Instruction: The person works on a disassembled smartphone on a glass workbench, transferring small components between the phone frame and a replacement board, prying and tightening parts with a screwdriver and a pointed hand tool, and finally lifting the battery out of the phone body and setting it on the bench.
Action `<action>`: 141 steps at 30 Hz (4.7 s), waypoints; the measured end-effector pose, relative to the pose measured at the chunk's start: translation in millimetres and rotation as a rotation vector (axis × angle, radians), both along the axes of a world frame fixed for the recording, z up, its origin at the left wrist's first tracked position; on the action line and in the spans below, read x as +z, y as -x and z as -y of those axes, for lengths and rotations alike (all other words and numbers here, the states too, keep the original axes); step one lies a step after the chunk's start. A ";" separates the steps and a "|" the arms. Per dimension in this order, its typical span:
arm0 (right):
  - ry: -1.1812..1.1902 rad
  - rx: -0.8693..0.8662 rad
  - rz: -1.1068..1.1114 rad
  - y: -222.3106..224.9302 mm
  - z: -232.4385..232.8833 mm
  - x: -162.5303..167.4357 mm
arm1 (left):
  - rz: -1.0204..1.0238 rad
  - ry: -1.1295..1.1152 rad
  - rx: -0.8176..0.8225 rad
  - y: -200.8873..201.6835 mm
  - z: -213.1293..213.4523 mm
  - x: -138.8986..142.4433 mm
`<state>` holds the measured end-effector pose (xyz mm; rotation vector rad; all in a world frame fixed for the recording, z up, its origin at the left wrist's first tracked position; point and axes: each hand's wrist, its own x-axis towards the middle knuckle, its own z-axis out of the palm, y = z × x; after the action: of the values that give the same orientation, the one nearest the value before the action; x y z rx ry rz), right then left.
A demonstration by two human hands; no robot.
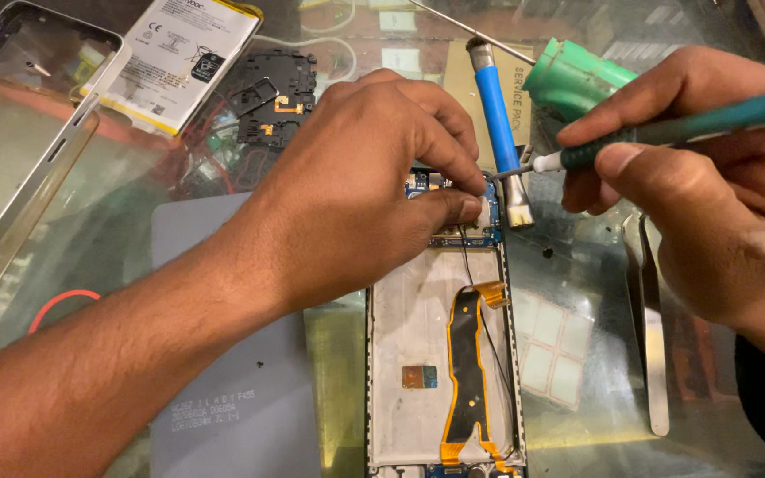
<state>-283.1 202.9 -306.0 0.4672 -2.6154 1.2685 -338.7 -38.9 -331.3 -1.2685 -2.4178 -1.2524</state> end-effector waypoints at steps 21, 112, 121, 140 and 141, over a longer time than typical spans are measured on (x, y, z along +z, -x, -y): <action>0.021 -0.009 0.005 -0.9 -3.8 -4.2 | -0.044 0.014 -0.001 0.3 0.3 -2.5; 0.233 0.071 -0.108 2.6 9.2 -7.4 | -0.124 0.074 -0.045 3.6 4.4 5.8; 0.229 0.038 -0.089 0.6 14.9 1.5 | -0.046 0.013 -0.024 2.7 4.4 8.7; -0.487 -0.055 -0.175 1.7 -3.8 2.2 | -0.138 0.031 0.000 2.5 1.1 -7.5; -0.547 -0.068 -0.166 0.4 -6.1 -0.5 | -0.137 0.023 0.007 1.2 0.3 -7.8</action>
<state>-283.5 209.0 -306.6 0.5313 -2.7770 0.4517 -339.8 -39.3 -339.1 -1.3050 -2.3455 -1.1000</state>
